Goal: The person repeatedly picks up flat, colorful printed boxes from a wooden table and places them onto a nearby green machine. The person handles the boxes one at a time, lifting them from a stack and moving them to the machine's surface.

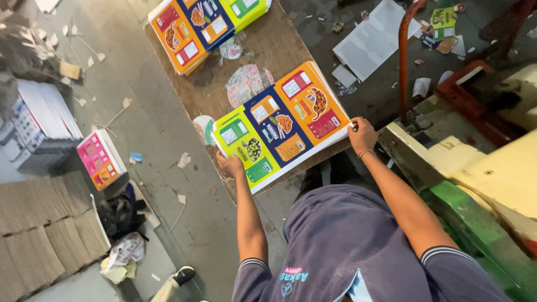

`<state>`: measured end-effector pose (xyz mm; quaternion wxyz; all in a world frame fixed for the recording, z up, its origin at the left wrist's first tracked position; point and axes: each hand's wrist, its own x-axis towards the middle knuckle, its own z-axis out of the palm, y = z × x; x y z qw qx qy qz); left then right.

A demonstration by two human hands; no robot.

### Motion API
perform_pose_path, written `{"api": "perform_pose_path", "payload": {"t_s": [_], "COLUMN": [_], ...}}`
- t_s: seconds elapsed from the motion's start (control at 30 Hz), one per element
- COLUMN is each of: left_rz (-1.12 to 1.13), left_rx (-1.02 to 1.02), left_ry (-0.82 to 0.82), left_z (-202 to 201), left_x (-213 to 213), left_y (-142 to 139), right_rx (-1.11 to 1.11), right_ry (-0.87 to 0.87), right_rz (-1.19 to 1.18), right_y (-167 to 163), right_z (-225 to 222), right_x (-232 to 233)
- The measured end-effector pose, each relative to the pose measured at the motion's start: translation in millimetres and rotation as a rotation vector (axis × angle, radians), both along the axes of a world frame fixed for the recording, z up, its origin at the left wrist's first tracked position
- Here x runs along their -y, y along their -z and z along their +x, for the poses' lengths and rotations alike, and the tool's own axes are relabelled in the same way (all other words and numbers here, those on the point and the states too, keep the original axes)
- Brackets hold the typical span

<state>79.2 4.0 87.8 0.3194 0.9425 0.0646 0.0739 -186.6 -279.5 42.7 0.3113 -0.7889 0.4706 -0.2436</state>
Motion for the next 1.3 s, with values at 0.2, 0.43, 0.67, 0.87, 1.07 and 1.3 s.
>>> {"api": "perform_pose_path", "payload": {"t_s": [0.2,0.43,0.67,0.87,1.07,1.3], "left_rz": [-0.062,-0.019,0.083,0.360,-0.609,-0.919], "left_rx": [0.104,0.016,0.007,0.352,-0.059,-1.147], "left_ry": [0.167,0.168,0.294,0.311,1.009,1.115], "left_z": [5.8,17.5,14.4,-17.9,-160.4,-280.8], "left_x": [9.0,2.9,15.5,71.3,191.2,237.8], "left_y": [-13.1,6.0,10.3,-6.0,13.7,3.1], "right_rx": [-0.045,-0.049,0.035,0.105,-0.110,0.200], "right_ry": [0.037,0.003,-0.043,0.400,0.893,0.071], "right_rz": [-0.066,0.140,0.070,-0.534,-0.194,0.685], "right_y": [5.2,2.5,-130.3,-250.7,-133.2,-71.3], "right_z": [-7.0,-74.2,-165.7,-301.7,-333.9,-205.3], "right_x": [-3.4,-45.5,-70.5,-11.6,177.2,35.5]}}
